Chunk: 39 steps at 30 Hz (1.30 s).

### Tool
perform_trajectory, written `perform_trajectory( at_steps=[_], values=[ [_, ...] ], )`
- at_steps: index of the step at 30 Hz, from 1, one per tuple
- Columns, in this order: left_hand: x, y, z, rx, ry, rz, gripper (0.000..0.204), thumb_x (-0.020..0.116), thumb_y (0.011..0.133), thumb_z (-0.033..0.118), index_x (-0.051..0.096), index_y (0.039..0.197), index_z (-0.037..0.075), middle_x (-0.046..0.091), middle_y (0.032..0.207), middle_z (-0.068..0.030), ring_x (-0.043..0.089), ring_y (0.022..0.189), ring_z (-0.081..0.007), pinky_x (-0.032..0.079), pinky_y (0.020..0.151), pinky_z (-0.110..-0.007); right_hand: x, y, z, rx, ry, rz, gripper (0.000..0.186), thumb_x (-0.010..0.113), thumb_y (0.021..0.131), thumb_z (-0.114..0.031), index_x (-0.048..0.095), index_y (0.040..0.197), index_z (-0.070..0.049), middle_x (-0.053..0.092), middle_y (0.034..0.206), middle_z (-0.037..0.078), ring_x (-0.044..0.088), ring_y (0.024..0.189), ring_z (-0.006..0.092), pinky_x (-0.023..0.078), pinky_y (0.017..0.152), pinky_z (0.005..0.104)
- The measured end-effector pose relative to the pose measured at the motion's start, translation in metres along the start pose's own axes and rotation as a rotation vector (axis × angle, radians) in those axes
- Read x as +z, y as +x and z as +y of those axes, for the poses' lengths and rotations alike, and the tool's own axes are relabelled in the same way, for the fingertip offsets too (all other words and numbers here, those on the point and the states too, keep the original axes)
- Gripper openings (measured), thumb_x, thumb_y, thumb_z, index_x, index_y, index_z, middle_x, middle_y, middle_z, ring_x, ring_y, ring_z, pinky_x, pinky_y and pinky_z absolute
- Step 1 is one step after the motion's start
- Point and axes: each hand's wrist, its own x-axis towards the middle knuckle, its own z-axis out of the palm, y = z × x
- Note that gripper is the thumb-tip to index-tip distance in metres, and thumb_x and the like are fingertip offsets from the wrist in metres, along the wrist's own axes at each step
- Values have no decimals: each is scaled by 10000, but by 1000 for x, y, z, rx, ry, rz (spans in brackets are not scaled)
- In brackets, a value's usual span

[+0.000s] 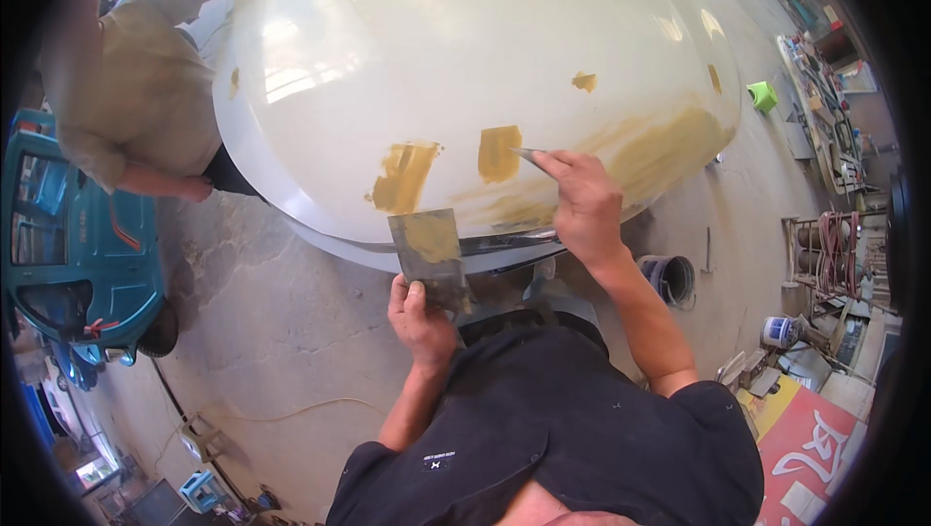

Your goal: The person uses a metal spreader to apply beige body filler to several spots on the white car hood. A coworker stands nearby and later uses a heat gun on the hood. The person continues to spread filler across the surface.

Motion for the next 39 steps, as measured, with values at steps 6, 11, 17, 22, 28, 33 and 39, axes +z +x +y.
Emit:
perform_trajectory(
  at_steps=[6, 11, 17, 22, 28, 33, 39],
  values=[
    [-23, 15, 14, -1, -17, -13, 213, 531, 1028, 122, 606, 1165, -23, 693, 1093, -99, 655, 993, -169, 528, 907, -321, 49, -3, 4, -53, -269, -48, 516, 609, 751, 69, 774, 1197, -132, 687, 1134, 101, 650, 1098, 315, 505, 964, 458],
    [-35, 22, 18, -10, -38, -34, 217, 535, 1028, 121, 604, 1175, -23, 692, 1093, -101, 658, 1002, -176, 529, 919, -334, 63, 7, 4, -56, -354, -11, 471, 607, 772, 36, 776, 1181, -125, 683, 1122, 101, 646, 1097, 317, 493, 989, 461],
    [-27, 29, 25, -23, -17, -23, 229, 527, 1035, 126, 608, 1196, -16, 691, 1075, -93, 656, 989, -169, 527, 906, -331, 78, 10, 6, -71, -354, -79, 435, 619, 787, 2, 768, 1175, -124, 671, 1097, 81, 630, 1105, 306, 486, 1017, 483],
    [-34, 33, 32, -26, -21, -88, 232, 523, 1034, 122, 612, 1190, -25, 690, 1081, -95, 657, 1002, -171, 523, 918, -332, 69, -18, -2, -15, -363, -113, 423, 604, 819, 5, 753, 1196, -114, 668, 1177, 75, 623, 1168, 304, 465, 1093, 549],
    [-31, 39, 30, -31, -29, -84, 239, 522, 1031, 119, 611, 1193, -33, 692, 1103, -98, 648, 1011, -165, 514, 933, -326, 68, -50, -6, -56, -375, -128, 505, 629, 783, 38, 746, 1248, -119, 670, 1252, 90, 614, 1224, 327, 447, 1127, 574],
    [-32, 41, 31, -22, -55, -102, 244, 531, 1029, 120, 606, 1202, -34, 691, 1105, -98, 648, 1017, -166, 513, 935, -327, 50, -47, -9, -54, -346, -171, 504, 629, 786, 41, 752, 1243, -132, 671, 1207, 89, 630, 1186, 319, 450, 1117, 571],
    [-39, 41, 31, -45, -35, -112, 243, 537, 1032, 127, 604, 1205, -29, 688, 1111, -100, 649, 1008, -168, 514, 924, -327, 51, 26, 6, -36, -417, -31, 465, 595, 779, 76, 776, 1169, -103, 696, 1103, 100, 654, 1057, 308, 503, 983, 477]
  ],
)
